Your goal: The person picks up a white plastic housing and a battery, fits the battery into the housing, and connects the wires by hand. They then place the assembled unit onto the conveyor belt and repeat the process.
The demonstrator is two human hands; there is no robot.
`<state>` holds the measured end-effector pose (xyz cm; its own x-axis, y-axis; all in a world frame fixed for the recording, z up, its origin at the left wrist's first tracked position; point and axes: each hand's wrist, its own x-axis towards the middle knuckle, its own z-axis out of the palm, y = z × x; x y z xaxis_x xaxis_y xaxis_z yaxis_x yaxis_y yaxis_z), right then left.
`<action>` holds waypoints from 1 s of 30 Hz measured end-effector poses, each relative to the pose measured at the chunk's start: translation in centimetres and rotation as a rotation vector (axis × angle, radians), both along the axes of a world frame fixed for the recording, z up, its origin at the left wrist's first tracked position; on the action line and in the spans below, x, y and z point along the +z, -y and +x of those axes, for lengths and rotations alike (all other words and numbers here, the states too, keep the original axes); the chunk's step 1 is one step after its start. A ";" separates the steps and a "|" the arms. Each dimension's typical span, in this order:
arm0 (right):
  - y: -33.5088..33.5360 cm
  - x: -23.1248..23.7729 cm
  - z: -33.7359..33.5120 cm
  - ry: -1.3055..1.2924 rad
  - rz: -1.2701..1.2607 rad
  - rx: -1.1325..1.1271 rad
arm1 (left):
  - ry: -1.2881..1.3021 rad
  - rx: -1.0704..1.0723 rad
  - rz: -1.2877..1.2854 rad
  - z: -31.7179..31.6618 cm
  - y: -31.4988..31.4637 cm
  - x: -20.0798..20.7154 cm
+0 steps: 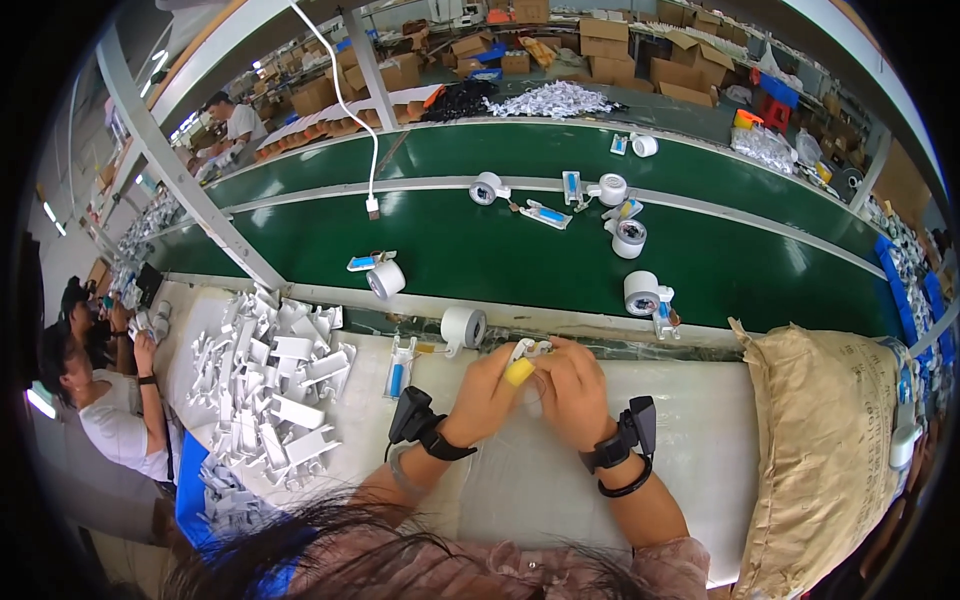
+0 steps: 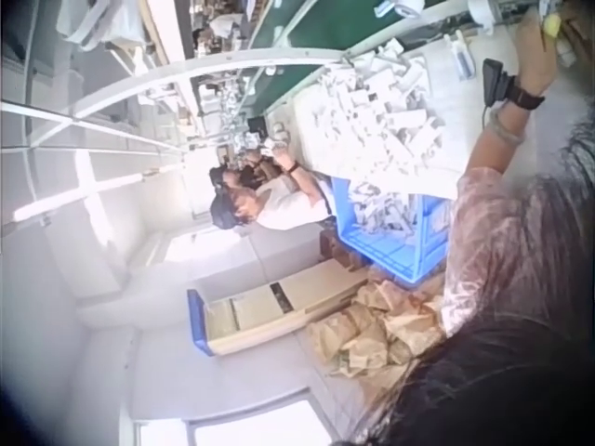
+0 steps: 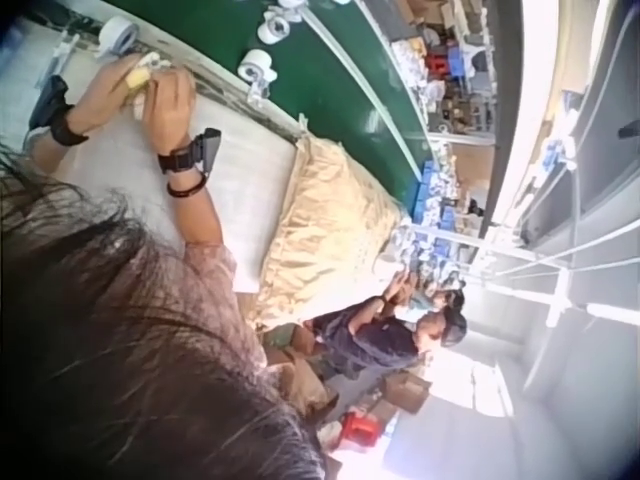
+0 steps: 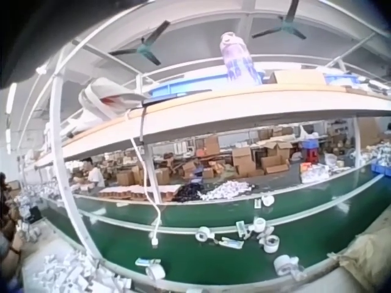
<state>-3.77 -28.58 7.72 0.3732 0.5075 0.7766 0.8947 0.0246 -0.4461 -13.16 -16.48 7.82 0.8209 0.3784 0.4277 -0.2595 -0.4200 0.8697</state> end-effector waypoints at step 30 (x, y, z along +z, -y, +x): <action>-0.2 -5.0 4.1 0.143 -0.269 0.014 | -0.335 0.261 0.986 17.0 -18.2 -1.6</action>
